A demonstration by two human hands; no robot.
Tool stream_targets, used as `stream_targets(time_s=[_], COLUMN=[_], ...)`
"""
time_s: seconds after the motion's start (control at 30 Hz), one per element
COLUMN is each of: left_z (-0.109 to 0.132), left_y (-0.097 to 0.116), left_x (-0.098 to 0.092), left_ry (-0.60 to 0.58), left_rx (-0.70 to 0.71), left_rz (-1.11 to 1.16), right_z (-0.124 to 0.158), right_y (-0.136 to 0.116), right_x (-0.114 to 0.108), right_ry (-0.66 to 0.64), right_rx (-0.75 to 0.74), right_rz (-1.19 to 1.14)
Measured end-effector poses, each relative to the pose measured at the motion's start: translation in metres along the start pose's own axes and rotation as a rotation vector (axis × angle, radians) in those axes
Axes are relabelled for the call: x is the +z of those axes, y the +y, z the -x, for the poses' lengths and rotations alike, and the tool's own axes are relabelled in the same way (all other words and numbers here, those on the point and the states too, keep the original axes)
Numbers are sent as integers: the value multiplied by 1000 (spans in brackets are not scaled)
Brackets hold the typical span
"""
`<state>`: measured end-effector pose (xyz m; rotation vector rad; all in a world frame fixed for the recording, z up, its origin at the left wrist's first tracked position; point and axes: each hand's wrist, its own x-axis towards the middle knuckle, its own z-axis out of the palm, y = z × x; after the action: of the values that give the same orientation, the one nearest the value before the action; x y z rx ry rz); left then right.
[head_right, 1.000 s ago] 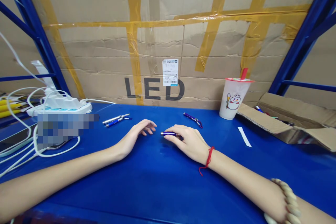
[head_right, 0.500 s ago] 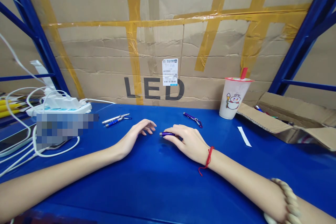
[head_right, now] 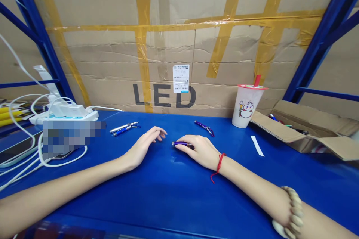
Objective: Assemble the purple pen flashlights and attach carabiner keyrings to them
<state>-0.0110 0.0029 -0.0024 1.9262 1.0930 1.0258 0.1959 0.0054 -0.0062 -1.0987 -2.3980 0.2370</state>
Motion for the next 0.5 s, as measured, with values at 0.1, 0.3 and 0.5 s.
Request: stream_targets(time_s=[0.1,0.3,0.5], left_z=[7,20,90], left_y=[10,38,22], left_x=[-2,-6,-7], left_ry=[18,-171,-152], left_rx=[130,727,1070], left_rz=[-188,-889,-1077], right_z=[-1,1,2], right_y=[1,0,-3], right_x=[-1,-4,-7], right_ry=[-42,-85,-89], right_rx=[-6,-30,-44], right_rz=[-9,28,-2])
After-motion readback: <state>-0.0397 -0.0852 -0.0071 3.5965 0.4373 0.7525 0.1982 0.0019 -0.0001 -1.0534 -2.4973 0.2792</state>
